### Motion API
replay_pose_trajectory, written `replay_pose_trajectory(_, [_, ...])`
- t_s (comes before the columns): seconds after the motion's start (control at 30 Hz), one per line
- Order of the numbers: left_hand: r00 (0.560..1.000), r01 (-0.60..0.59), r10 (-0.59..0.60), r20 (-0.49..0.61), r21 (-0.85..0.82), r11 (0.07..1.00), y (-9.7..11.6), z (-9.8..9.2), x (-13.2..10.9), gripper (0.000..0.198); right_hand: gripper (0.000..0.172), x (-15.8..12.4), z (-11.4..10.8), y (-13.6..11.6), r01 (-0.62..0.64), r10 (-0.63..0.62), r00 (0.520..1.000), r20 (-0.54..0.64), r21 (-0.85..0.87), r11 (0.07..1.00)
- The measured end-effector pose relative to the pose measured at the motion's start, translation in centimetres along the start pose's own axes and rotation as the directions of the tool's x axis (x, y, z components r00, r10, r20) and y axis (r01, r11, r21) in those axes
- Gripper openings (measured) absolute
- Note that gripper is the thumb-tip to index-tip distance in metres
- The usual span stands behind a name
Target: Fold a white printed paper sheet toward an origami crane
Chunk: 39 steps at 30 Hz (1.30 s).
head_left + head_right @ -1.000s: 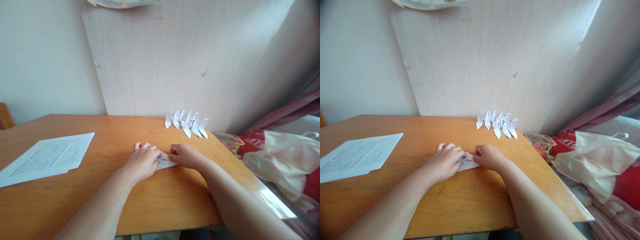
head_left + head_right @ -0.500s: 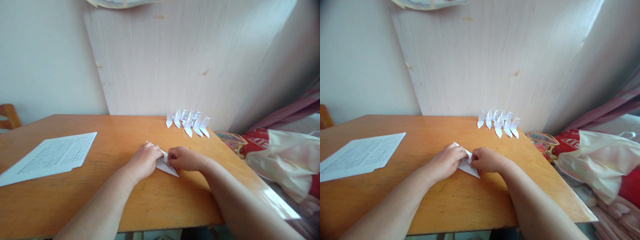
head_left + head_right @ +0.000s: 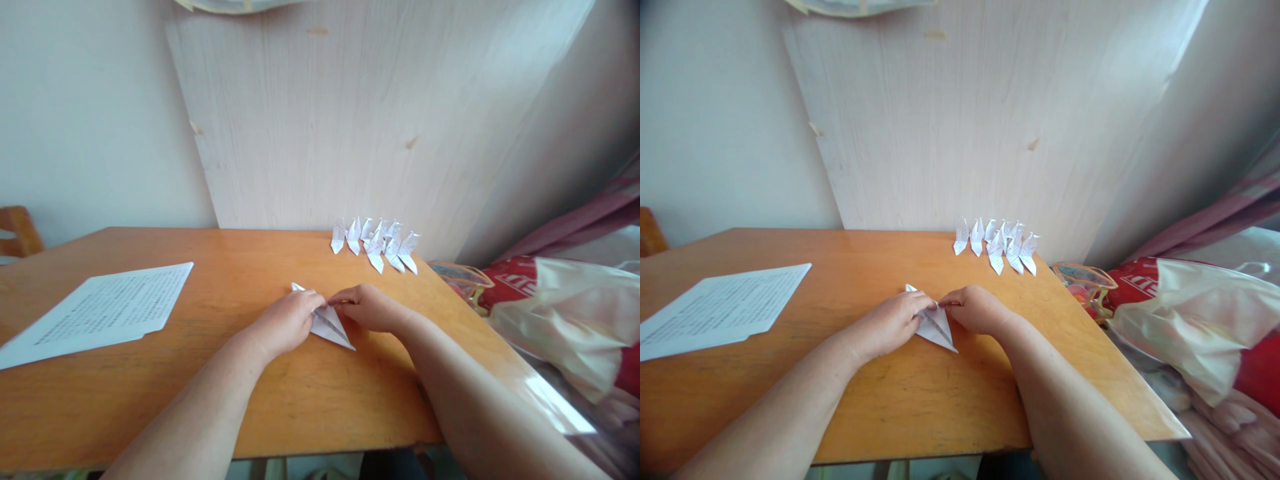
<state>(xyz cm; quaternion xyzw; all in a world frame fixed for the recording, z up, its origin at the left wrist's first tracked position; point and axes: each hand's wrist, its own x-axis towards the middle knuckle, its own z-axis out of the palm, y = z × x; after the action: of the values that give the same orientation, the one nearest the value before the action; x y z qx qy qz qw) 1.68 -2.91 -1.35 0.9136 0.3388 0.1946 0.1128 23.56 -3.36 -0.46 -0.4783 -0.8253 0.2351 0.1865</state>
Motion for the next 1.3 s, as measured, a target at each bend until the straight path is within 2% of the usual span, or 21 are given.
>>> replay_pose_trajectory(0.1, [1.0, 0.024, -0.023, 0.006, -0.029, 0.999, -0.2, 0.1, 0.0, 0.046, 0.04, -0.1, -0.2, -0.1, -0.013, 0.014, 1.0, 0.017, -0.074, 0.997])
replay_pose_trajectory(0.2, [1.0, -0.006, 0.007, 0.023, -0.039, 0.999, -0.5, 0.3, 0.0, 0.047, 0.041, -0.3, -0.5, -0.3, -0.006, 0.009, 0.999, 0.031, -0.111, 0.994])
replay_pose_trajectory(0.4, [0.999, -0.038, 0.04, 0.032, -0.046, 0.998, -1.1, 0.7, 0.0, 0.048, 0.04, -0.9, -1.2, -1.4, -0.004, 0.013, 0.995, 0.1, -0.088, 0.996])
replay_pose_trajectory(0.5, [0.999, -0.028, 0.029, 0.043, -0.03, 0.999, -1.0, 0.6, 0.0, 0.048, 0.034, -1.0, -1.3, -1.6, -0.055, 0.058, 0.998, 0.04, -0.069, 0.996])
replay_pose_trajectory(0.6, [0.998, -0.017, 0.018, 0.059, -0.02, 1.0, -0.6, 0.4, 0.1, 0.036, 0.029, -1.0, -1.3, -1.6, -0.103, 0.102, 0.995, -0.017, -0.053, 0.993])
replay_pose_trajectory(0.7, [0.998, 0.008, -0.006, 0.062, -0.035, 0.999, -0.1, 0.2, 0.2, 0.021, 0.021, -1.1, -1.4, -1.5, -0.114, 0.113, 0.993, -0.024, -0.035, 0.993])
replay_pose_trajectory(0.87, [0.994, 0.064, -0.058, 0.092, -0.061, 0.996, 0.4, -0.1, 0.1, 0.022, 0.016, -1.2, -1.7, -1.8, -0.093, 0.093, 0.996, -0.011, -0.039, 0.995])
replay_pose_trajectory(1.13, [0.989, 0.116, -0.112, 0.096, -0.041, 0.992, 1.2, -0.5, 0.0, 0.024, 0.016, -2.5, -2.3, -4.3, -0.113, 0.105, 0.992, -0.073, -0.112, 0.987])
replay_pose_trajectory(1.3, [0.984, 0.115, -0.105, 0.144, -0.066, 0.991, 1.8, -0.8, 0.1, 0.016, 0.019, -3.7, -2.9, -6.5, -0.126, 0.119, 0.992, -0.044, -0.276, 0.953])
